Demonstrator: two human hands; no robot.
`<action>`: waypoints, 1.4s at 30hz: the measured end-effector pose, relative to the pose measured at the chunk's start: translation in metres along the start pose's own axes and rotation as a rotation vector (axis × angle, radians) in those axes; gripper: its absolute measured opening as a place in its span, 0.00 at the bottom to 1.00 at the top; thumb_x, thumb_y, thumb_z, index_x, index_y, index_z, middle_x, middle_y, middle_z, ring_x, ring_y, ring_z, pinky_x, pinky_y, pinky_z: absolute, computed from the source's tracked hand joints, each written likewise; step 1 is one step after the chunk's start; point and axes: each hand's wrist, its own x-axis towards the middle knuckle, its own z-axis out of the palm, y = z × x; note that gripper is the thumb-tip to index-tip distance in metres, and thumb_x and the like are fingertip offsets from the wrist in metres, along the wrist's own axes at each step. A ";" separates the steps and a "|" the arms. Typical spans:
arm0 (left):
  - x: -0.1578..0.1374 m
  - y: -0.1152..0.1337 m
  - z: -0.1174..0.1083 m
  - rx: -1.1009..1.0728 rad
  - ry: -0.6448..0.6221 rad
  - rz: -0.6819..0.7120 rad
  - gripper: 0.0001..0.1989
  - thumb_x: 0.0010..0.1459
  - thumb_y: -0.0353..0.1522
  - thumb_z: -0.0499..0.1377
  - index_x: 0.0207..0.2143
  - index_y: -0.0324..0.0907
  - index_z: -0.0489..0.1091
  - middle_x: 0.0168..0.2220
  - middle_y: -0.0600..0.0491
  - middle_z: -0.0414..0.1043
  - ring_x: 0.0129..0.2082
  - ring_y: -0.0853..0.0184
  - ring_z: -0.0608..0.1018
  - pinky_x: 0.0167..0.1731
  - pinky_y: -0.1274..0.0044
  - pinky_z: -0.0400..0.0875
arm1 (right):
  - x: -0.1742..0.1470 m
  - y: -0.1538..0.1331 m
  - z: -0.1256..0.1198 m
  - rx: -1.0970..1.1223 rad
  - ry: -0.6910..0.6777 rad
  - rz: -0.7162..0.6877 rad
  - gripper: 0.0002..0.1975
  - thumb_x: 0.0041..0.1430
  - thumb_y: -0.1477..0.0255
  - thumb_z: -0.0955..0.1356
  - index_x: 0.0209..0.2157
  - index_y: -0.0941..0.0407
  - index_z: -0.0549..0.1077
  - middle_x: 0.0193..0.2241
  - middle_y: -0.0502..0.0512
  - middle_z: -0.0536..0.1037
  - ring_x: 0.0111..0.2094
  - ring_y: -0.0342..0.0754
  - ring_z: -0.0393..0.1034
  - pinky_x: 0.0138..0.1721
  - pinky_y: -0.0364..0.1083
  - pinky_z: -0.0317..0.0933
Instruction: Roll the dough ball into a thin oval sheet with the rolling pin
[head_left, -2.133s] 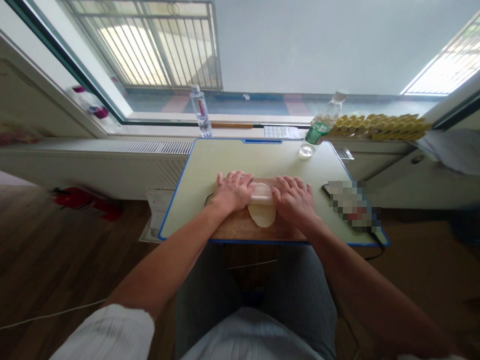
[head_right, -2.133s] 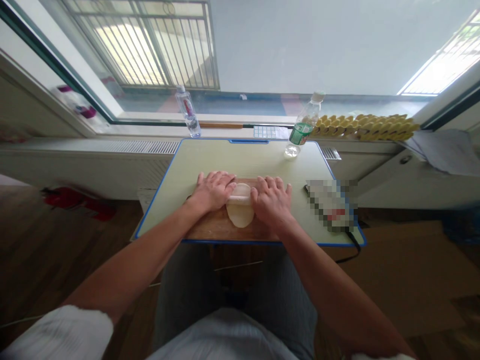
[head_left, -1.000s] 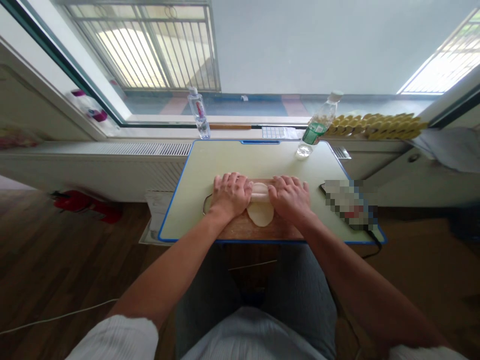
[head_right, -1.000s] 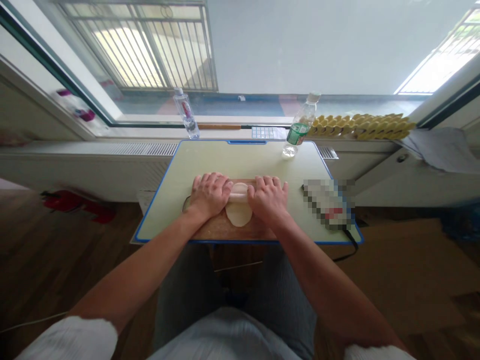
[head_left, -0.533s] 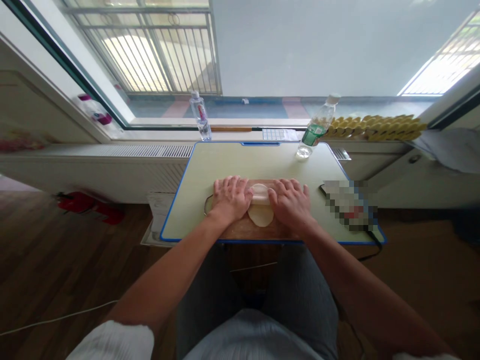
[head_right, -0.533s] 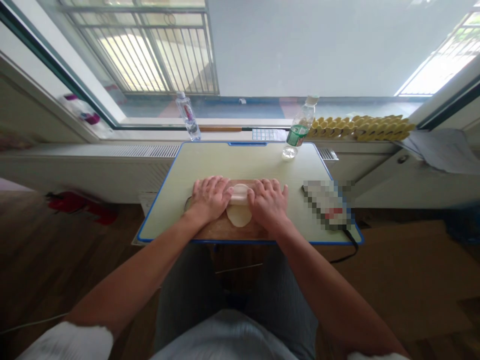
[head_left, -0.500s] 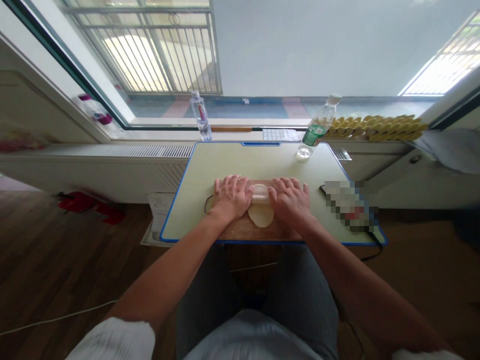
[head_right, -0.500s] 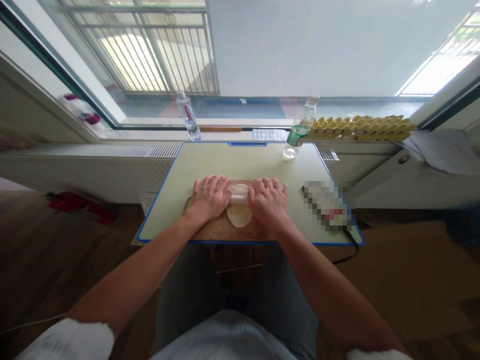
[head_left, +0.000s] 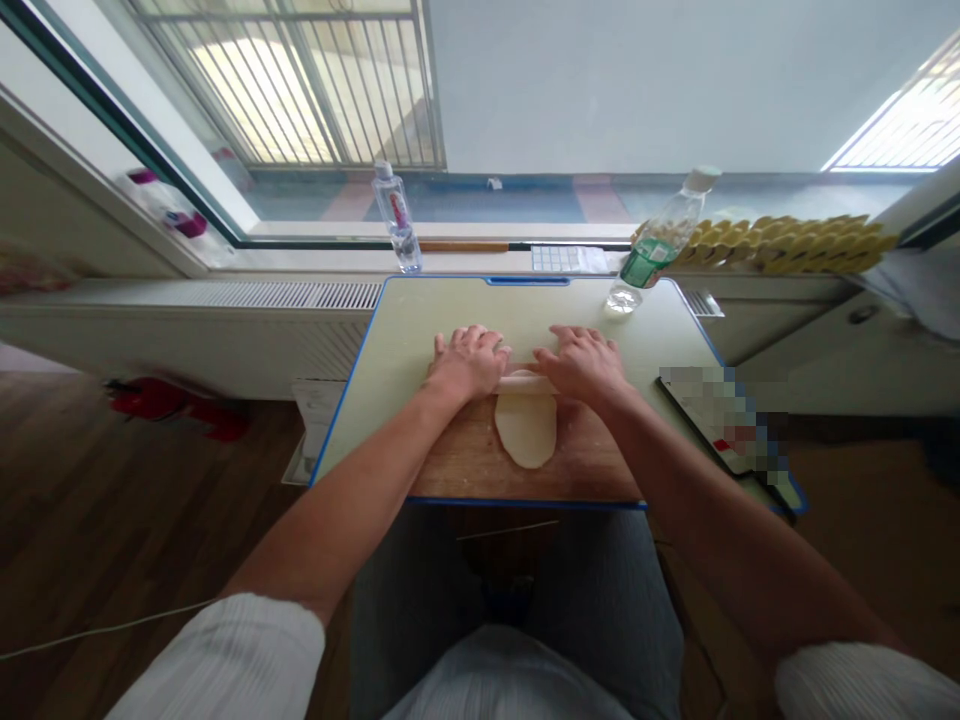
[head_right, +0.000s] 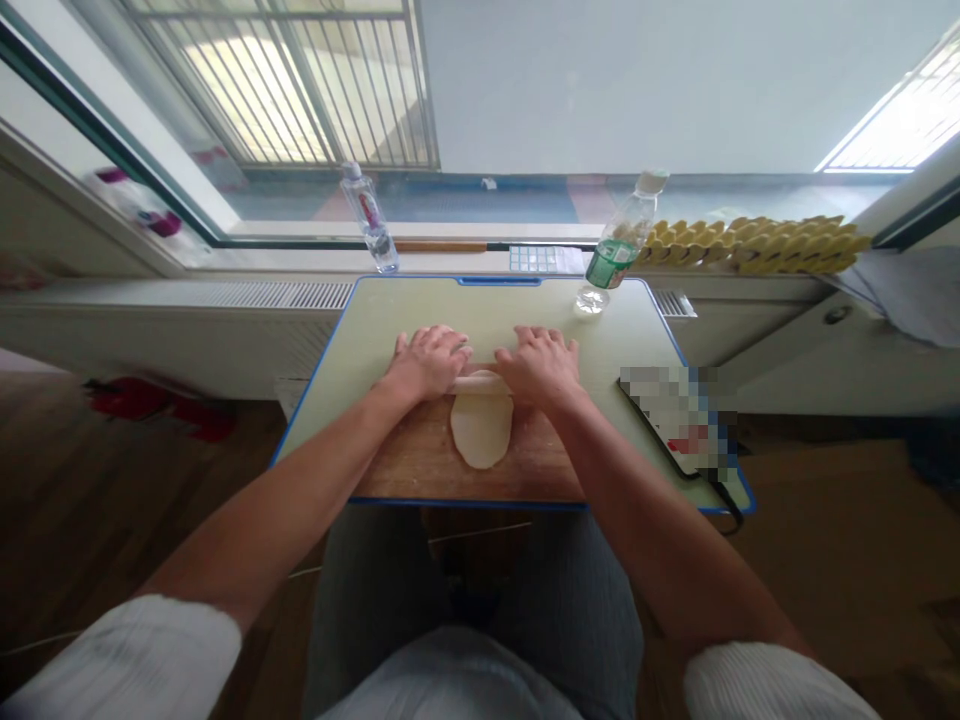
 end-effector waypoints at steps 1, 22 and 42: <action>0.004 -0.001 -0.001 0.000 -0.006 0.000 0.26 0.76 0.47 0.44 0.66 0.53 0.70 0.72 0.46 0.66 0.70 0.49 0.67 0.71 0.43 0.55 | 0.004 0.000 0.000 0.001 -0.007 0.005 0.34 0.70 0.54 0.61 0.71 0.55 0.69 0.70 0.65 0.71 0.69 0.67 0.62 0.70 0.67 0.54; -0.018 0.008 0.005 0.025 0.199 0.005 0.22 0.76 0.44 0.49 0.57 0.49 0.78 0.63 0.44 0.76 0.62 0.49 0.75 0.64 0.50 0.65 | -0.012 0.000 0.007 -0.006 0.099 -0.006 0.28 0.72 0.58 0.61 0.65 0.54 0.75 0.64 0.64 0.78 0.64 0.65 0.69 0.65 0.62 0.59; -0.030 0.008 0.006 0.051 0.187 0.037 0.25 0.76 0.47 0.46 0.61 0.53 0.75 0.68 0.46 0.71 0.67 0.51 0.70 0.70 0.51 0.56 | -0.030 -0.005 0.003 -0.014 0.085 0.018 0.31 0.72 0.55 0.61 0.68 0.54 0.73 0.67 0.62 0.75 0.66 0.63 0.66 0.68 0.61 0.56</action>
